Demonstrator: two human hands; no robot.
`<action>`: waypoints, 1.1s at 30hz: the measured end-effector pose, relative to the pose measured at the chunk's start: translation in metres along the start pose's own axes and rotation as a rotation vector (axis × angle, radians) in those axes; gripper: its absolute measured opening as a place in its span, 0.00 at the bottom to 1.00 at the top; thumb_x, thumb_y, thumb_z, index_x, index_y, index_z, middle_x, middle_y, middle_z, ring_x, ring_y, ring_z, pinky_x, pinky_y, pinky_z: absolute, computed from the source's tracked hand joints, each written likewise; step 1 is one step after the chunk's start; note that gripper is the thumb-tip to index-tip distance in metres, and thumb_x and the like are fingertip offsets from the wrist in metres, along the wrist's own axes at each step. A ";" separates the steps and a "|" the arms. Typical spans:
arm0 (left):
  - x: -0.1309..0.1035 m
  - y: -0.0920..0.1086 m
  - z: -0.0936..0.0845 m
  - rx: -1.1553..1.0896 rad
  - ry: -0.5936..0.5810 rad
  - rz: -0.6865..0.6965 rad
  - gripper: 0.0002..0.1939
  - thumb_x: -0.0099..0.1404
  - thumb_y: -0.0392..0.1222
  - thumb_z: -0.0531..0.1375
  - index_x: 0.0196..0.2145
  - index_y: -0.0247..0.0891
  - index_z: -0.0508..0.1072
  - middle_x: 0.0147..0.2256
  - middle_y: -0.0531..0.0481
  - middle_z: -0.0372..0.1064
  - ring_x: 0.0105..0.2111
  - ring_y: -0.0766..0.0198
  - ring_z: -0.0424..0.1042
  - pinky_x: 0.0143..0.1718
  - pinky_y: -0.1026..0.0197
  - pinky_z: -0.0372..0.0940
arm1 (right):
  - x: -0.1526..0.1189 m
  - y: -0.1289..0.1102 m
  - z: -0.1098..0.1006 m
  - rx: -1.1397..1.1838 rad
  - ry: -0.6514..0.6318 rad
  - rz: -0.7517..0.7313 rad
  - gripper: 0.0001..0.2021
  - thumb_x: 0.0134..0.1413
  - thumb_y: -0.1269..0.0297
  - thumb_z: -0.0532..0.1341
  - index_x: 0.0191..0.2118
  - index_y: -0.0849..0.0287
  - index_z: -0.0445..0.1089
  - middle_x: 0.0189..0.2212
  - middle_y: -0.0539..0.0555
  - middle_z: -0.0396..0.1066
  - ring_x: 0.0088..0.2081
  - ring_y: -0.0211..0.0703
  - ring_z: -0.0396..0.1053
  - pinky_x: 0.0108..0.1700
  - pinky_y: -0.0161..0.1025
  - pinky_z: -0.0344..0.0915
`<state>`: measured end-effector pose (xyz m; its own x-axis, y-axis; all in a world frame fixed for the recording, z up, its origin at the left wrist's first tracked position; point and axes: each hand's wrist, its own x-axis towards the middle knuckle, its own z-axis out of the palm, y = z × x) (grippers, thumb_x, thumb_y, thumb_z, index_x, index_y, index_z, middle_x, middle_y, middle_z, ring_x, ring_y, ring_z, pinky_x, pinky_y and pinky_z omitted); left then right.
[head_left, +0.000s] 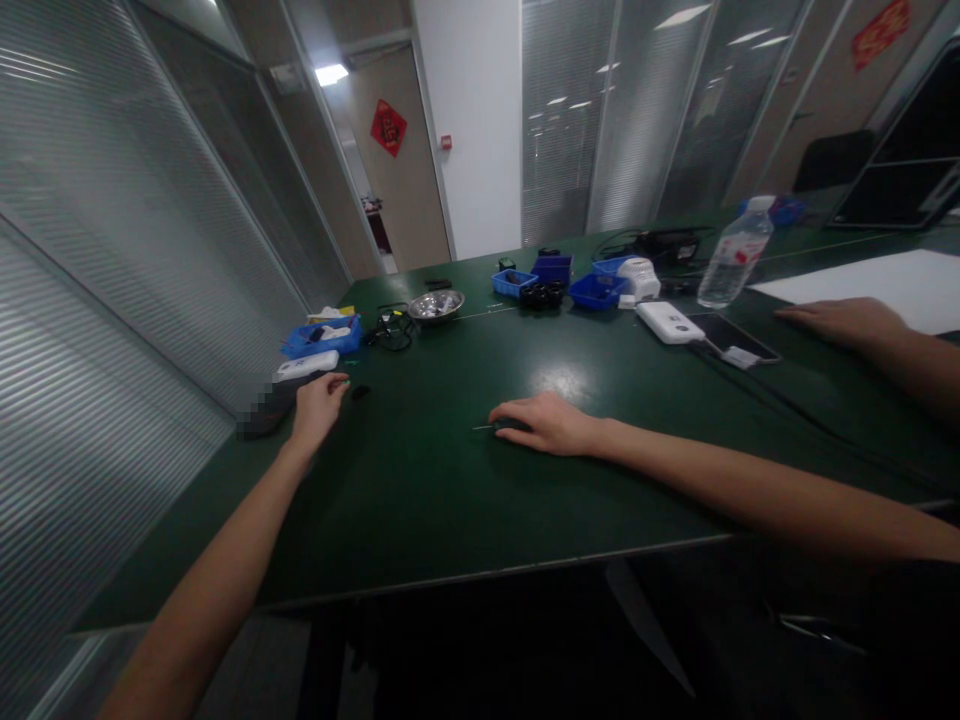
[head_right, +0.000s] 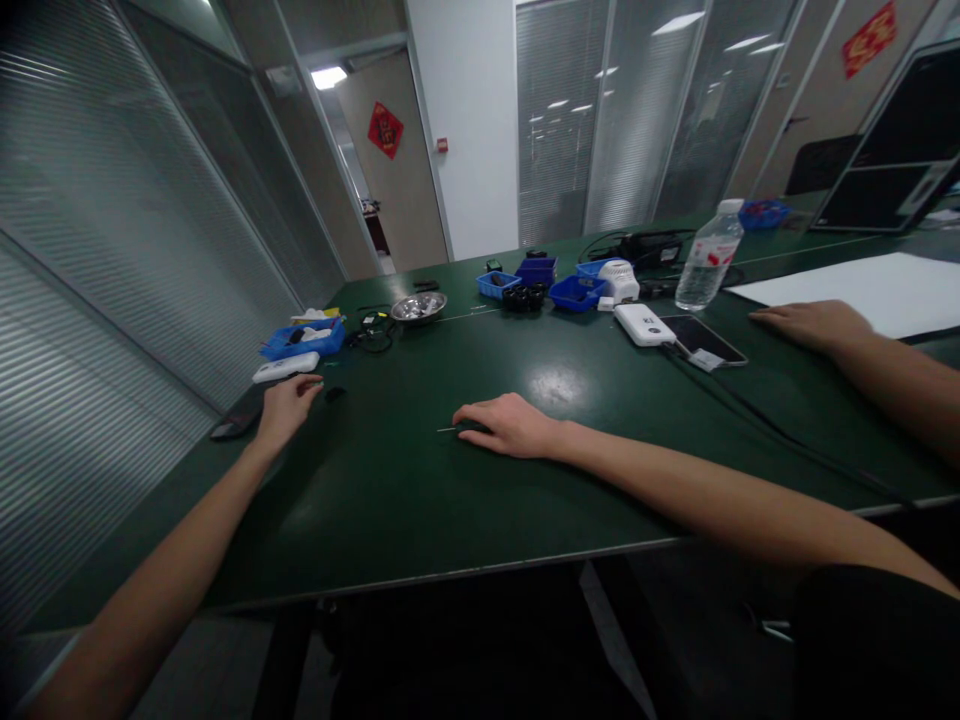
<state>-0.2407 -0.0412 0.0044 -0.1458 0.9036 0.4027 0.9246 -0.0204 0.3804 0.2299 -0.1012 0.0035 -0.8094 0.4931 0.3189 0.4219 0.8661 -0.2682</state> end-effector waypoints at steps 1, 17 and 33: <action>-0.001 0.002 0.001 -0.016 -0.004 0.002 0.18 0.69 0.45 0.61 0.51 0.35 0.81 0.45 0.41 0.82 0.44 0.51 0.80 0.51 0.56 0.70 | 0.000 0.000 0.000 0.000 -0.001 0.000 0.18 0.76 0.53 0.55 0.59 0.58 0.71 0.46 0.57 0.79 0.35 0.43 0.75 0.38 0.40 0.64; -0.004 0.013 0.015 -0.001 -0.038 -0.051 0.16 0.69 0.48 0.62 0.47 0.37 0.83 0.43 0.42 0.81 0.40 0.53 0.79 0.47 0.57 0.70 | 0.000 -0.001 0.001 0.010 -0.004 0.002 0.18 0.76 0.53 0.55 0.59 0.57 0.71 0.47 0.57 0.79 0.38 0.44 0.76 0.40 0.40 0.65; 0.012 -0.020 -0.004 -0.065 -0.079 -0.274 0.13 0.62 0.45 0.68 0.43 0.38 0.85 0.42 0.42 0.83 0.43 0.50 0.81 0.51 0.55 0.70 | 0.001 -0.001 0.000 0.012 -0.004 -0.010 0.17 0.76 0.53 0.55 0.59 0.57 0.70 0.46 0.57 0.79 0.37 0.44 0.76 0.39 0.39 0.64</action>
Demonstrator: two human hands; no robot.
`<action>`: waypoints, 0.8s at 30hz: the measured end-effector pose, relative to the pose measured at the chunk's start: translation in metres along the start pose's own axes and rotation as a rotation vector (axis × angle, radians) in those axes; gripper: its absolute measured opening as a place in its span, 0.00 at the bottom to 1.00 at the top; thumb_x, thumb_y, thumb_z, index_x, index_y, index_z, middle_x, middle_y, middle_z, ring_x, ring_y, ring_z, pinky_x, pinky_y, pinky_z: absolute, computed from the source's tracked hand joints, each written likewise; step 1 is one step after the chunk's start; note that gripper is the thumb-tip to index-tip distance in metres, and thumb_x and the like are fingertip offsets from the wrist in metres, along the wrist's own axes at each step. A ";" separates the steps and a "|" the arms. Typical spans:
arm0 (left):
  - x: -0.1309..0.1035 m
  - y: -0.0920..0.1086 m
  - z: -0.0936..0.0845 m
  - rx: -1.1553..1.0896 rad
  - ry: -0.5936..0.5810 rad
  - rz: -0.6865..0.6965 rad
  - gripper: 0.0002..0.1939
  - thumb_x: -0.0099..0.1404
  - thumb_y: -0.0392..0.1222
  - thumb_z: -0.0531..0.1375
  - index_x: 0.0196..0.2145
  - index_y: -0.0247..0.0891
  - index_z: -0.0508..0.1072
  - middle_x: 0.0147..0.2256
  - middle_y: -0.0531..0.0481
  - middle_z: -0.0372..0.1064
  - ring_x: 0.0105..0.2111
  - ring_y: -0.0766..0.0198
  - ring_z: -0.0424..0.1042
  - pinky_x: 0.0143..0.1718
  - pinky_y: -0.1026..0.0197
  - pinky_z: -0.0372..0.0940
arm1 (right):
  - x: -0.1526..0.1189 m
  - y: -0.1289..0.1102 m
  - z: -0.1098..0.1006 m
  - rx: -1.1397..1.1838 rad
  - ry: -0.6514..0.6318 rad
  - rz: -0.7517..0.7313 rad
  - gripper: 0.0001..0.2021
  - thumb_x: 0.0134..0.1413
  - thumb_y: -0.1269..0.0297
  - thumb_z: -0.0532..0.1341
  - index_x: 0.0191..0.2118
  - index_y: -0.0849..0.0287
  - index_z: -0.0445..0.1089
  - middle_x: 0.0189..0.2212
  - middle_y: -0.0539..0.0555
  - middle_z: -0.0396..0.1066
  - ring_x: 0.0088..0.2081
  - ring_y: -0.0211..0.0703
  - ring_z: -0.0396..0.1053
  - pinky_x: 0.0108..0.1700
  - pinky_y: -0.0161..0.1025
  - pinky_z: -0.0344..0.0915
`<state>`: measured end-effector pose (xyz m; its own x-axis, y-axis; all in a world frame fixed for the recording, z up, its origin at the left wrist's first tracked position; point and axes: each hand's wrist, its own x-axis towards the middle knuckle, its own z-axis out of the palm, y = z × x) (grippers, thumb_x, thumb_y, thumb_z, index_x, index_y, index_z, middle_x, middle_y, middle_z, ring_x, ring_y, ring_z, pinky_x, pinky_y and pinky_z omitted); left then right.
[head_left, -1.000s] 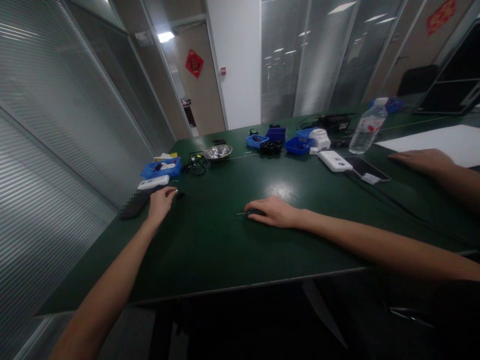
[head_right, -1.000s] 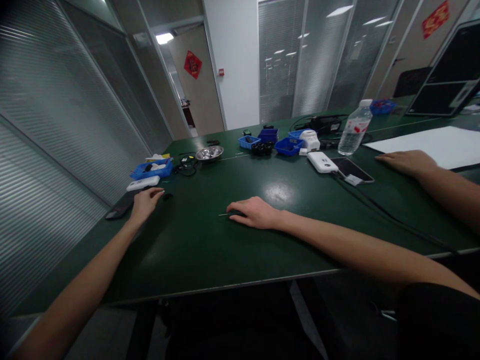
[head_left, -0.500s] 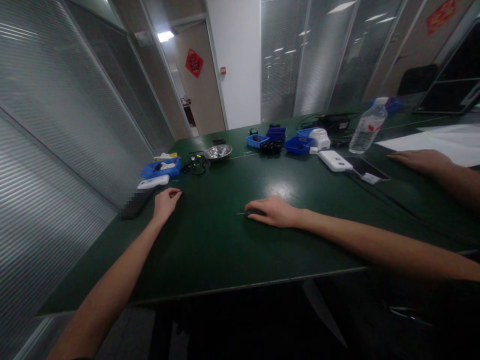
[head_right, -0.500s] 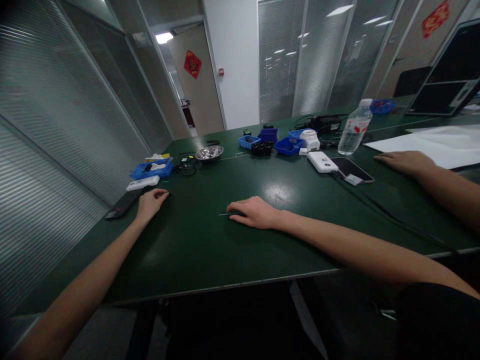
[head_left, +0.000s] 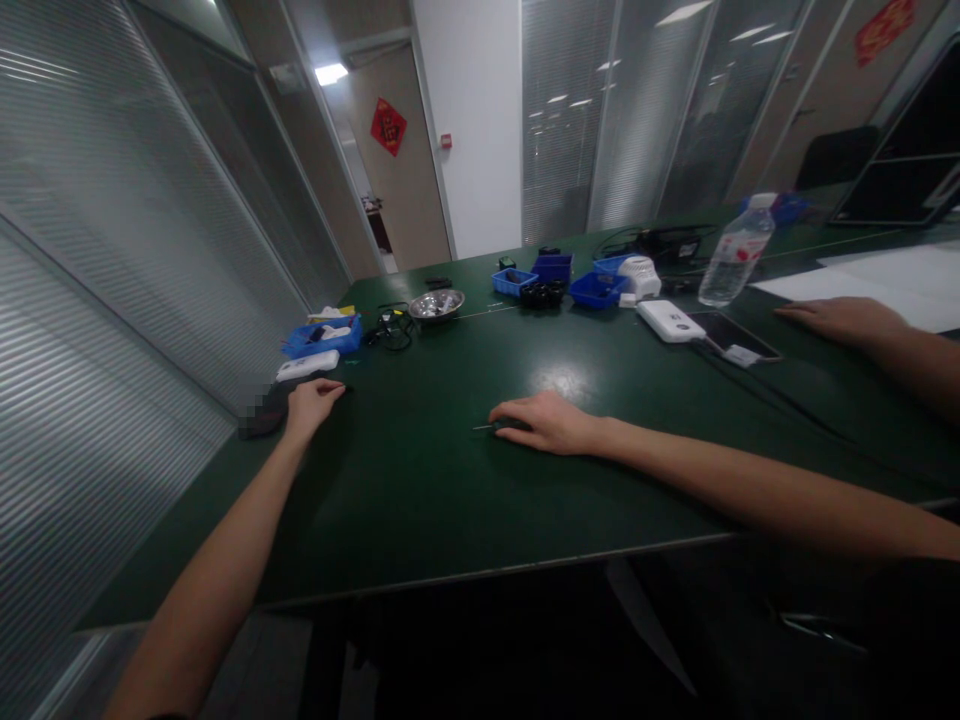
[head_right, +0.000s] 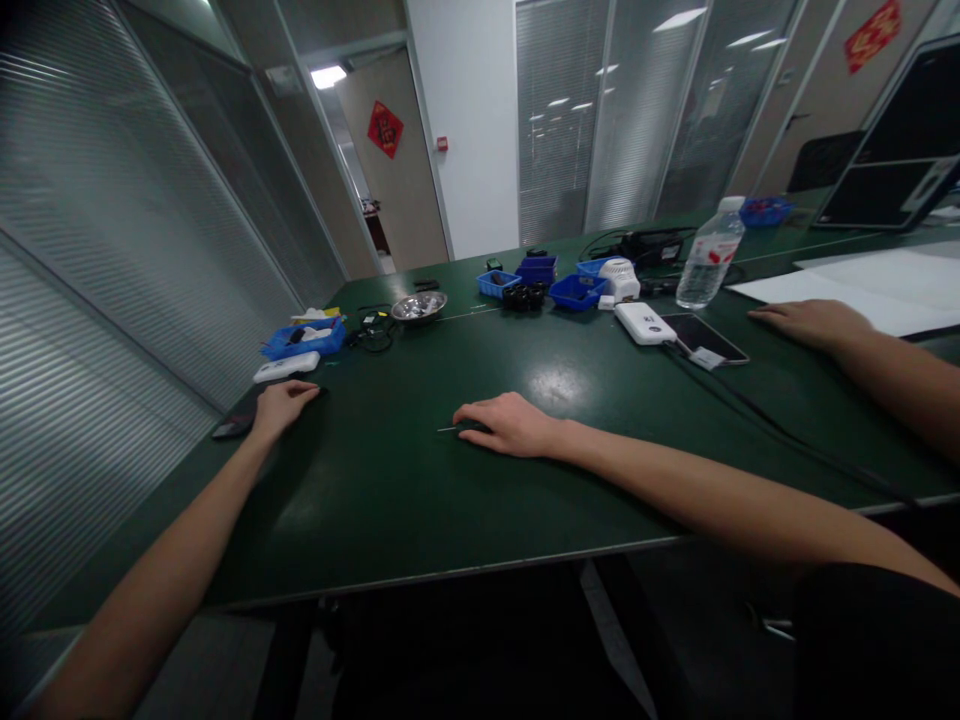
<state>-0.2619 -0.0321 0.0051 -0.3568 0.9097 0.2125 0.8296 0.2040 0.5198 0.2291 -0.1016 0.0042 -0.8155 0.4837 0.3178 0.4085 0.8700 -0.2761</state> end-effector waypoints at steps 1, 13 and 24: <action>0.001 -0.001 0.000 -0.016 -0.002 -0.018 0.13 0.62 0.45 0.68 0.43 0.38 0.85 0.41 0.43 0.83 0.43 0.50 0.80 0.51 0.55 0.70 | 0.000 0.000 0.000 -0.004 0.000 0.001 0.17 0.76 0.53 0.55 0.59 0.57 0.70 0.46 0.56 0.79 0.37 0.44 0.76 0.39 0.39 0.64; 0.006 -0.009 0.011 -0.104 0.045 -0.068 0.15 0.59 0.49 0.68 0.42 0.40 0.85 0.41 0.44 0.83 0.45 0.49 0.80 0.52 0.52 0.70 | -0.001 0.001 0.001 -0.009 0.007 0.010 0.17 0.75 0.53 0.55 0.58 0.57 0.71 0.45 0.56 0.80 0.35 0.44 0.75 0.38 0.39 0.63; 0.005 -0.003 0.017 -0.034 0.083 -0.004 0.15 0.65 0.47 0.62 0.43 0.38 0.84 0.45 0.43 0.82 0.48 0.49 0.79 0.53 0.54 0.69 | 0.000 0.000 0.001 -0.012 0.000 0.014 0.17 0.75 0.53 0.55 0.58 0.57 0.71 0.46 0.56 0.80 0.36 0.43 0.76 0.38 0.39 0.63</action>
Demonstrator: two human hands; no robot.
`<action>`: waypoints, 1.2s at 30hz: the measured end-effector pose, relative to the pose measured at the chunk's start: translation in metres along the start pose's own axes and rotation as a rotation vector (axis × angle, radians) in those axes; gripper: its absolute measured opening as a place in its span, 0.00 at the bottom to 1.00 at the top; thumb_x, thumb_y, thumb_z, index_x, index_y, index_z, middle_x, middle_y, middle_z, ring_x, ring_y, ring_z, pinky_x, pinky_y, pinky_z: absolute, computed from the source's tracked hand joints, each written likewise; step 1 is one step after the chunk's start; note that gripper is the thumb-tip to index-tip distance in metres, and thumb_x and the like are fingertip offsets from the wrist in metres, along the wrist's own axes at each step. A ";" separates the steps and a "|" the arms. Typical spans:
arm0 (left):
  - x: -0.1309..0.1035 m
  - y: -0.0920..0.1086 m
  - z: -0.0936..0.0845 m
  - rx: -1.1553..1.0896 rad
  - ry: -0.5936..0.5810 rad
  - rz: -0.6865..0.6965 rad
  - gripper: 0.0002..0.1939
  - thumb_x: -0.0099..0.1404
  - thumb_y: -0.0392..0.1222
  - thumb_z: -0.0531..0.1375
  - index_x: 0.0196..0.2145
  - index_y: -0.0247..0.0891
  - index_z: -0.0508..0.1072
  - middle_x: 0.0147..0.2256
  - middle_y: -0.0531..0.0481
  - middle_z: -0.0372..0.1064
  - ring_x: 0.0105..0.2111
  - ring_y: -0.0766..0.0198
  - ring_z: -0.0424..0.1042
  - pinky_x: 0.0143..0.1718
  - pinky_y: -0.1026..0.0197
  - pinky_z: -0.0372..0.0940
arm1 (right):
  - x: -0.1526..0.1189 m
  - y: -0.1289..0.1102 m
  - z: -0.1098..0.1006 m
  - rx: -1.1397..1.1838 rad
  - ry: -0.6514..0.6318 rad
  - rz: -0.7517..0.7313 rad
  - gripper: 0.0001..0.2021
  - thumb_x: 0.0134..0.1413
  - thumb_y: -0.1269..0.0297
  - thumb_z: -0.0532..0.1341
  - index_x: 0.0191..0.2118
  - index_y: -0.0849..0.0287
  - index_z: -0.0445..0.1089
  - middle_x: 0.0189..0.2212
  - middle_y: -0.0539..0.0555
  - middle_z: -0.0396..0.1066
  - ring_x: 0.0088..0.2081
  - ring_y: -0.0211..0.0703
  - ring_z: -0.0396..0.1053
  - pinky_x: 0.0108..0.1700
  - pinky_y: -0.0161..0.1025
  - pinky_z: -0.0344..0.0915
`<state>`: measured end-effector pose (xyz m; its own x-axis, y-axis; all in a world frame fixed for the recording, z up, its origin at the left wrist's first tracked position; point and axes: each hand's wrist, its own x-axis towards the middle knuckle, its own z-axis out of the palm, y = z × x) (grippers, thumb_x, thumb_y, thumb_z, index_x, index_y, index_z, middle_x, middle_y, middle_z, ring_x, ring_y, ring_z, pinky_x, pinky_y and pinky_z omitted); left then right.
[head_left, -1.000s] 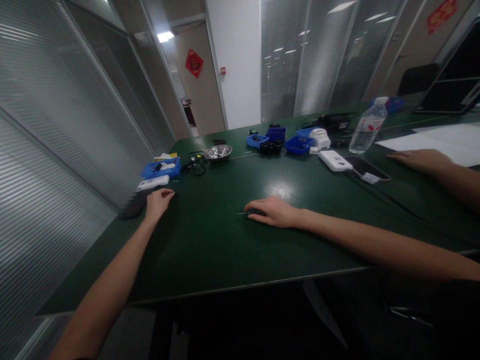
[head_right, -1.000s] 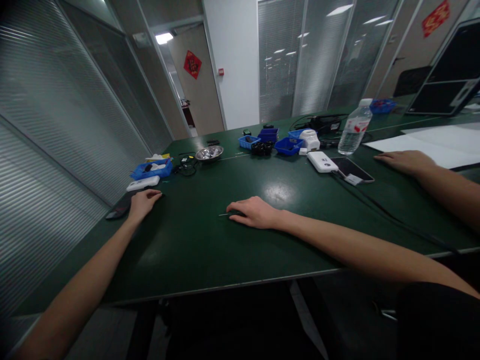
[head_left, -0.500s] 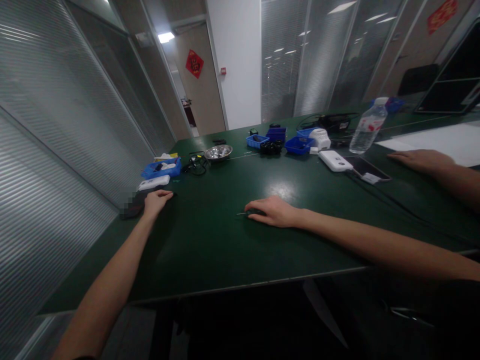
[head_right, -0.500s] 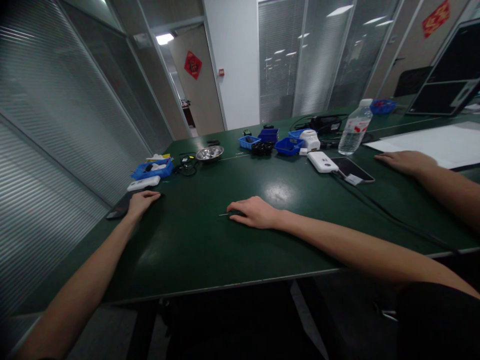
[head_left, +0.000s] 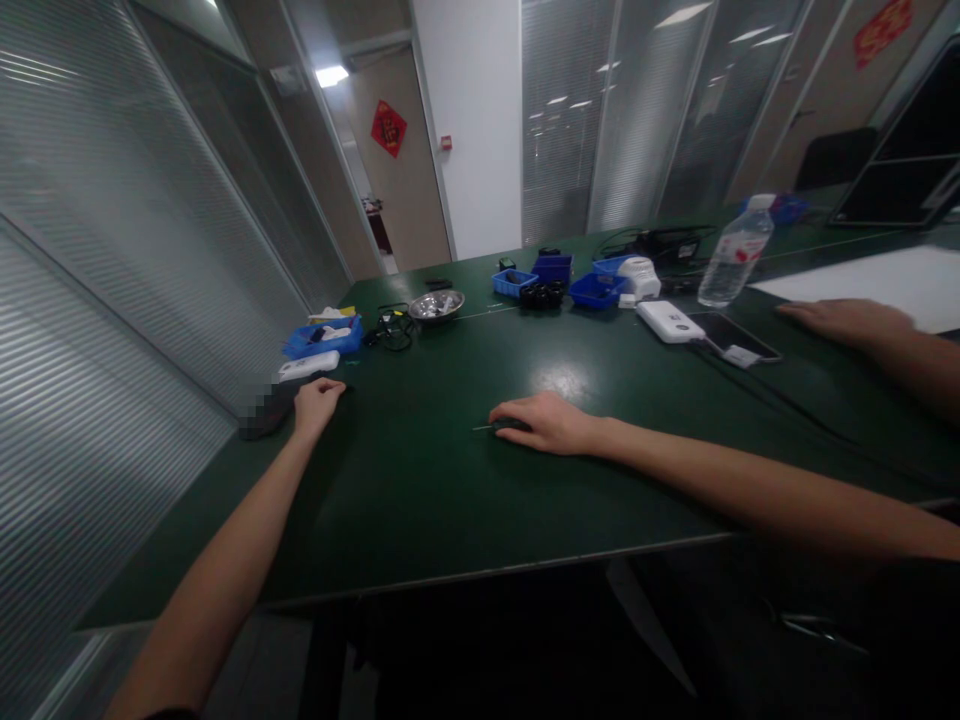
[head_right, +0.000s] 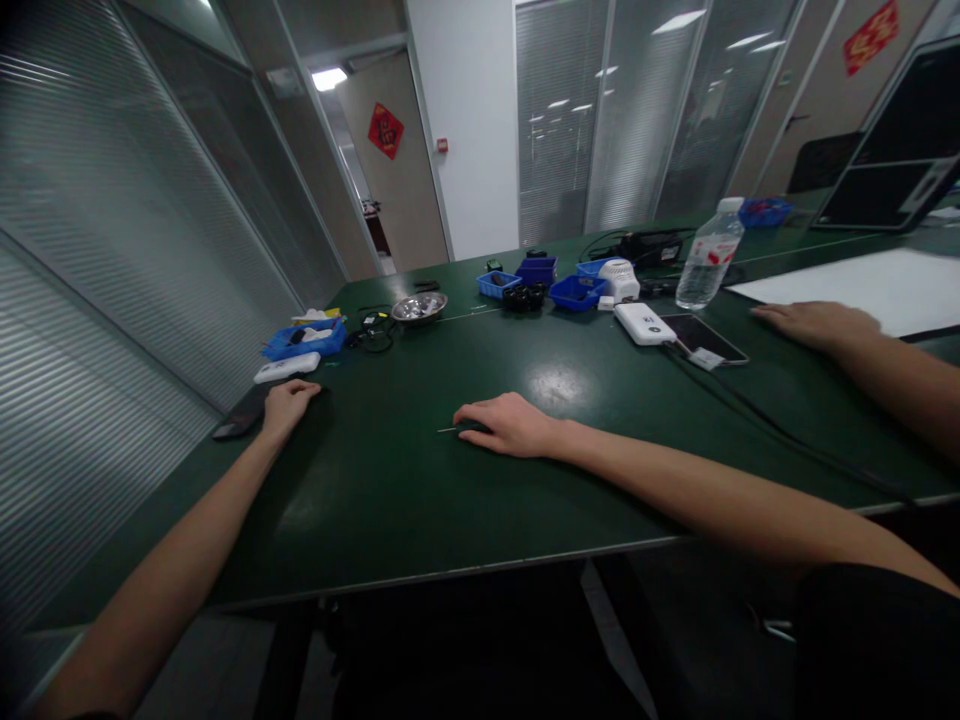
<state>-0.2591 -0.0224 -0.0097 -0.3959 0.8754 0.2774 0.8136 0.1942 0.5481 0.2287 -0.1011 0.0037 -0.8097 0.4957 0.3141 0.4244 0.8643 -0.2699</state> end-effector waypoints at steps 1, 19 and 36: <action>-0.002 0.001 0.000 0.019 0.000 0.020 0.15 0.65 0.47 0.61 0.43 0.38 0.83 0.45 0.42 0.82 0.47 0.49 0.78 0.53 0.54 0.69 | 0.000 0.000 0.000 0.001 0.001 -0.002 0.17 0.75 0.53 0.55 0.58 0.57 0.71 0.46 0.56 0.80 0.36 0.43 0.76 0.38 0.39 0.63; -0.055 0.055 -0.002 0.855 -0.087 0.435 0.26 0.75 0.43 0.46 0.51 0.23 0.78 0.51 0.25 0.70 0.52 0.39 0.70 0.48 0.47 0.67 | 0.000 -0.001 -0.001 0.000 -0.005 0.000 0.18 0.76 0.53 0.55 0.59 0.57 0.71 0.47 0.56 0.80 0.36 0.44 0.76 0.38 0.39 0.64; -0.050 0.056 -0.008 0.776 -0.087 0.370 0.27 0.76 0.47 0.45 0.47 0.27 0.80 0.48 0.27 0.73 0.45 0.42 0.75 0.43 0.48 0.69 | 0.000 -0.002 -0.002 0.017 0.004 -0.001 0.17 0.75 0.53 0.55 0.58 0.58 0.71 0.45 0.57 0.79 0.34 0.42 0.75 0.38 0.39 0.64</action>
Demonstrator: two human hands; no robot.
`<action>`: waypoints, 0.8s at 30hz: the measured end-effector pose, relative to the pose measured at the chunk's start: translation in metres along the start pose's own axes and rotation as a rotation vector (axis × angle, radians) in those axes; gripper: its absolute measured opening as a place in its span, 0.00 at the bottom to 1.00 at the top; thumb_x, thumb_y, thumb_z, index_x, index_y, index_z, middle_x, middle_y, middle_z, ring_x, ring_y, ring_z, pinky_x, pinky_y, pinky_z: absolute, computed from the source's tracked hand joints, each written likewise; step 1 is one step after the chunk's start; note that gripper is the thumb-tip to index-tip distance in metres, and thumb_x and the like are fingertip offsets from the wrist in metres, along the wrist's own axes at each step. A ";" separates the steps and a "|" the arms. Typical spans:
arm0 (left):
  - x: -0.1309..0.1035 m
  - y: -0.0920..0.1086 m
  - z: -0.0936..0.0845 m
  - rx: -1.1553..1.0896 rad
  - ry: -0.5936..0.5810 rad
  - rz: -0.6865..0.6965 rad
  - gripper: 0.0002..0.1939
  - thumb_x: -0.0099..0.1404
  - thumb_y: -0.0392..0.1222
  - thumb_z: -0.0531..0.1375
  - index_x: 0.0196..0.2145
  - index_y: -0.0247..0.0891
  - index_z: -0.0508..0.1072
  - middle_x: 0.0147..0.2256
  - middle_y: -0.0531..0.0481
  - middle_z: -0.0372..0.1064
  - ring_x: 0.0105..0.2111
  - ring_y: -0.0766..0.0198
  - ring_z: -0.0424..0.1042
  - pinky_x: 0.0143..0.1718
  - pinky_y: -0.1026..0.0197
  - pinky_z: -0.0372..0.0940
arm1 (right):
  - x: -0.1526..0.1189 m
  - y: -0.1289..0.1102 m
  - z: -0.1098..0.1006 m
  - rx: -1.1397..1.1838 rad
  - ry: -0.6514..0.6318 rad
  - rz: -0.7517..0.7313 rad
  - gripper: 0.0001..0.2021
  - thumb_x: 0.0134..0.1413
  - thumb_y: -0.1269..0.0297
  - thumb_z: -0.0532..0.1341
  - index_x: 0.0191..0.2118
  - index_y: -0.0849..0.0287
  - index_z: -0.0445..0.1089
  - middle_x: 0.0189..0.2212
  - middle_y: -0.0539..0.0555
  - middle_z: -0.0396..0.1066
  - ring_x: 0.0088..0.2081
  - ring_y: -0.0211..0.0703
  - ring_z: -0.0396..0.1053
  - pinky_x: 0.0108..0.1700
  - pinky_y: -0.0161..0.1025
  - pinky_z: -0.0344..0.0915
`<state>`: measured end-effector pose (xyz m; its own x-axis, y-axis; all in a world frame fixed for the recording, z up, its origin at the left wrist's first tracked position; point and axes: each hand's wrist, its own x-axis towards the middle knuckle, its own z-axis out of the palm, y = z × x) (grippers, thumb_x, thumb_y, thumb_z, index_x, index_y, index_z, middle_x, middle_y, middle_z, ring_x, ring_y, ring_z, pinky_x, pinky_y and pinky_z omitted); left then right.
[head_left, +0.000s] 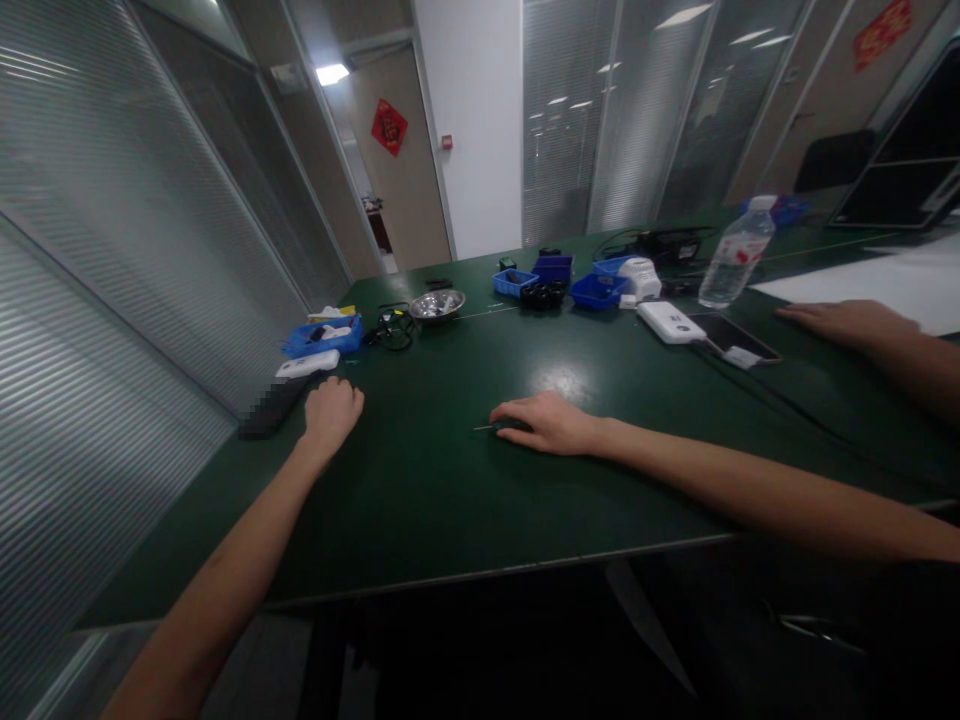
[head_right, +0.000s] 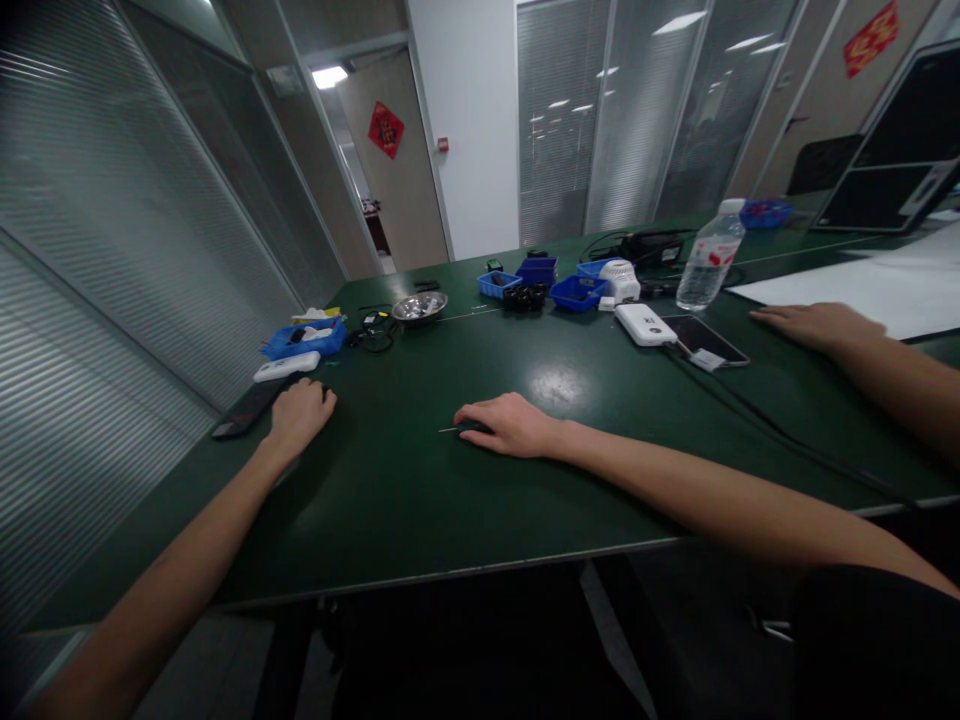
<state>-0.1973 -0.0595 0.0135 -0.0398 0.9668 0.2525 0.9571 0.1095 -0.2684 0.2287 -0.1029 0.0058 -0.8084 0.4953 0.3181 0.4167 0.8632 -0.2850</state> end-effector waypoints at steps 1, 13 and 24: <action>0.000 0.000 -0.001 -0.003 0.001 -0.003 0.27 0.76 0.48 0.46 0.47 0.27 0.80 0.49 0.27 0.73 0.46 0.41 0.74 0.43 0.48 0.69 | 0.000 0.000 0.000 -0.001 0.000 0.001 0.17 0.76 0.53 0.55 0.58 0.58 0.71 0.46 0.57 0.79 0.35 0.42 0.75 0.39 0.40 0.64; 0.002 -0.006 0.001 -0.054 0.040 -0.028 0.26 0.75 0.48 0.47 0.47 0.29 0.80 0.48 0.28 0.74 0.46 0.41 0.75 0.45 0.46 0.69 | 0.000 0.002 0.001 -0.011 -0.007 0.001 0.18 0.75 0.52 0.55 0.58 0.57 0.71 0.46 0.57 0.80 0.36 0.44 0.76 0.38 0.40 0.64; 0.002 -0.010 0.006 -0.116 0.013 -0.087 0.25 0.74 0.49 0.48 0.52 0.31 0.78 0.53 0.28 0.72 0.51 0.37 0.72 0.45 0.44 0.70 | 0.000 0.001 0.000 -0.009 -0.007 0.005 0.17 0.75 0.53 0.56 0.58 0.57 0.71 0.45 0.57 0.80 0.35 0.43 0.75 0.39 0.39 0.64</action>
<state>-0.2082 -0.0571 0.0110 -0.1211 0.9516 0.2825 0.9770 0.1645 -0.1355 0.2288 -0.1024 0.0052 -0.8094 0.4988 0.3101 0.4245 0.8617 -0.2780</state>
